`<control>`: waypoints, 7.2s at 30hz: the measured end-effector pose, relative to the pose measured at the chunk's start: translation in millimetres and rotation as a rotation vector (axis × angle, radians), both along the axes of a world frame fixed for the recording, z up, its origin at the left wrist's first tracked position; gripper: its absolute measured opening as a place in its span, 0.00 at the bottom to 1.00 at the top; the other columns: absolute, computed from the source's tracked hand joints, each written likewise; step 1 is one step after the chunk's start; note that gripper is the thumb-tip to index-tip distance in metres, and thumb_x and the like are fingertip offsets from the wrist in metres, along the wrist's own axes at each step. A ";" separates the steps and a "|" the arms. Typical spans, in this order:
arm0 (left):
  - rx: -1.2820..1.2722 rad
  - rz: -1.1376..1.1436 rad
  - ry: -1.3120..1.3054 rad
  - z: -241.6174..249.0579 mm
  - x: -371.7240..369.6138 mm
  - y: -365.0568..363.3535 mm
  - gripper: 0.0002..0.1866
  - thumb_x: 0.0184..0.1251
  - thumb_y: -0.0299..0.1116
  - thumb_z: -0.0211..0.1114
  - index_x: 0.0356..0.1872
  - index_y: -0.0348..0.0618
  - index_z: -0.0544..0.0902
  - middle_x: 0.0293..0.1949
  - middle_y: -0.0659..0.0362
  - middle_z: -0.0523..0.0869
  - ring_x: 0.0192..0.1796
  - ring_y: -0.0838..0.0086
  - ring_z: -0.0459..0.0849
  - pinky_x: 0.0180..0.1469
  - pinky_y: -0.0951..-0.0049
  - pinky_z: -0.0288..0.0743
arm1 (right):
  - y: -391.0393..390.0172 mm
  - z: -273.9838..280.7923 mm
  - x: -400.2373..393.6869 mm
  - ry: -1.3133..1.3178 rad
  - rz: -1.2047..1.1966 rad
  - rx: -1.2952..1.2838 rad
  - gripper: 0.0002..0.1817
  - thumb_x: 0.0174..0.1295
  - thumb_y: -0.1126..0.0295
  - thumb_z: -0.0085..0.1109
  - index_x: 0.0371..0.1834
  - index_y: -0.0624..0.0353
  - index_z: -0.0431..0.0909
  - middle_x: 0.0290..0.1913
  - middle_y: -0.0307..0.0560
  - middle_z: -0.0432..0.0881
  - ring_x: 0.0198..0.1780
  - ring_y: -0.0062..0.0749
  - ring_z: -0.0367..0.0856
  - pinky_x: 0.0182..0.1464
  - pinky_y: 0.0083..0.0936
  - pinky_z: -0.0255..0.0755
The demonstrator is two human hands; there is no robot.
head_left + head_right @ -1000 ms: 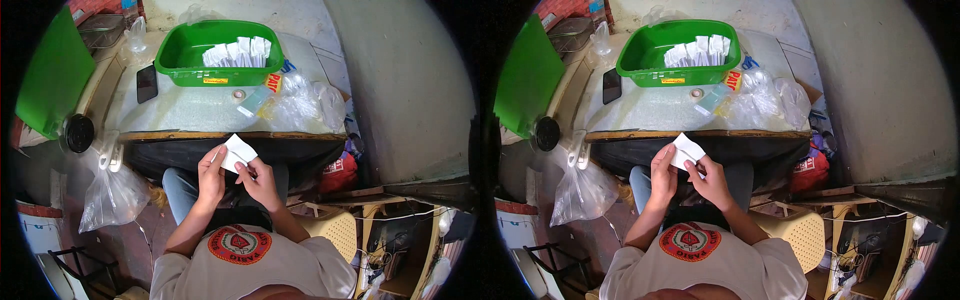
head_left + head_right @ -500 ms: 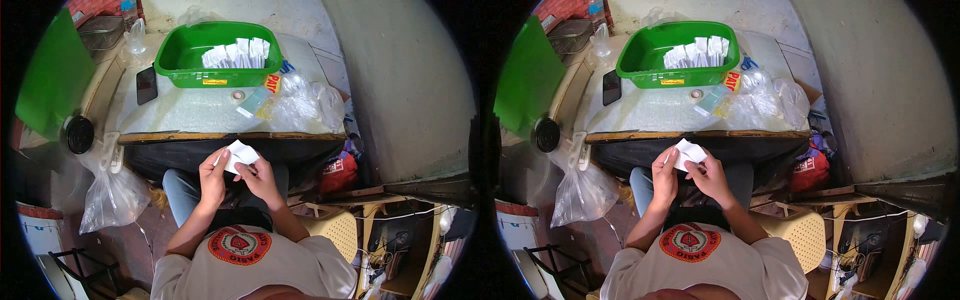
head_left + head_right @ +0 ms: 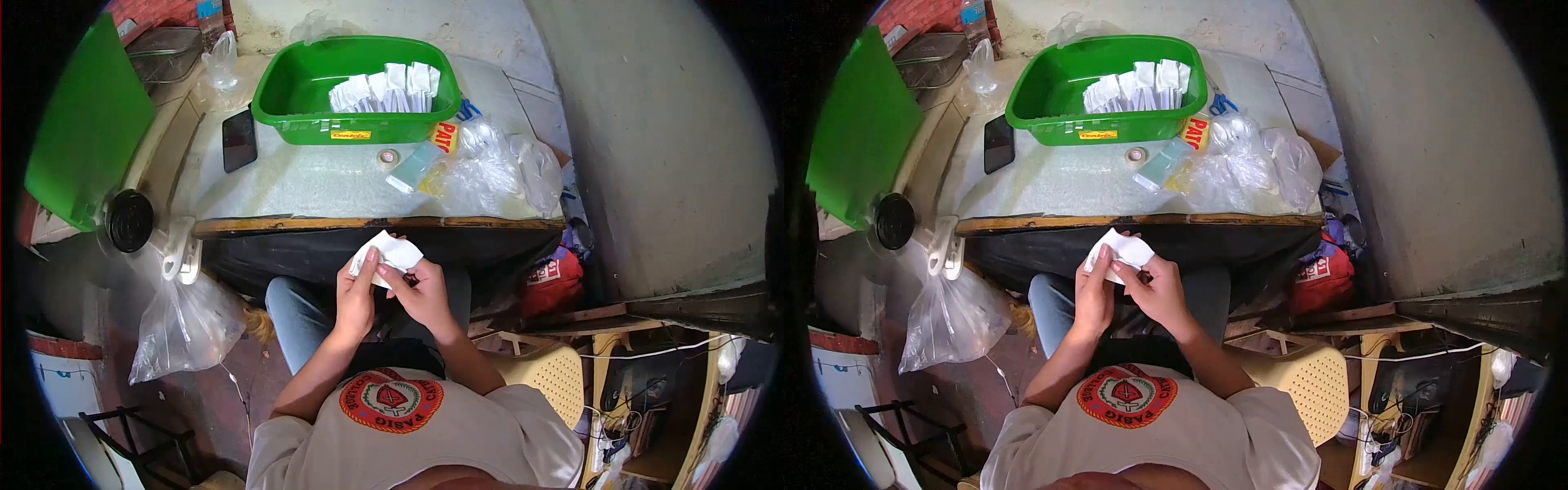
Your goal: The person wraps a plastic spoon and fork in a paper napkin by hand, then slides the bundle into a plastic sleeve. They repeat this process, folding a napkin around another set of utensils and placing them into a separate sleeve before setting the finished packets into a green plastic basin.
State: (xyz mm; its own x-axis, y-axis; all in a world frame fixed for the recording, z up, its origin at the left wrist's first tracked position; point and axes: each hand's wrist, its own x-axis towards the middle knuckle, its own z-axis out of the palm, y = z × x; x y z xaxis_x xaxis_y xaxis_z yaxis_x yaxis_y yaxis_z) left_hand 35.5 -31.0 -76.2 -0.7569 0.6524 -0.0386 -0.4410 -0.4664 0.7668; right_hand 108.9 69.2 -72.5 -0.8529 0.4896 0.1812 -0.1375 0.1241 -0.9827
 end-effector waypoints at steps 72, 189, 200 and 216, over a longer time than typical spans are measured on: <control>-0.210 0.330 -0.144 -57.1 -9.0 -70.0 0.14 0.76 0.39 0.60 0.50 0.38 0.82 0.43 0.59 0.87 0.43 0.78 0.85 0.48 0.77 0.77 | 376.5 44.5 7.9 -0.475 -0.586 0.639 0.15 0.47 0.77 0.68 0.40 0.63 0.82 0.36 0.50 0.86 0.38 0.38 0.87 0.39 0.32 0.81; 0.219 -0.376 0.086 29.6 -45.0 -56.1 0.35 0.73 0.25 0.56 0.77 0.38 0.51 0.75 0.42 0.61 0.77 0.54 0.60 0.77 0.56 0.52 | 2.7 26.3 28.7 -0.308 0.487 -0.508 0.17 0.73 0.73 0.54 0.63 0.56 0.79 0.35 0.35 0.80 0.34 0.15 0.73 0.35 0.13 0.67; 0.194 -0.387 0.086 30.9 -47.2 -51.9 0.41 0.71 0.42 0.64 0.76 0.37 0.52 0.68 0.37 0.70 0.71 0.48 0.69 0.73 0.51 0.62 | 6.6 25.8 21.5 -0.429 0.632 -0.949 0.23 0.73 0.68 0.52 0.71 0.59 0.70 0.32 0.31 0.74 0.27 0.12 0.60 0.29 0.12 0.53; 0.136 -0.257 -0.044 35.0 -39.8 -46.3 0.27 0.76 0.30 0.57 0.72 0.38 0.62 0.60 0.42 0.80 0.62 0.58 0.80 0.66 0.59 0.74 | -22.3 23.5 17.1 -0.134 0.258 0.330 0.09 0.73 0.73 0.51 0.51 0.64 0.74 0.36 0.55 0.80 0.33 0.45 0.79 0.38 0.33 0.72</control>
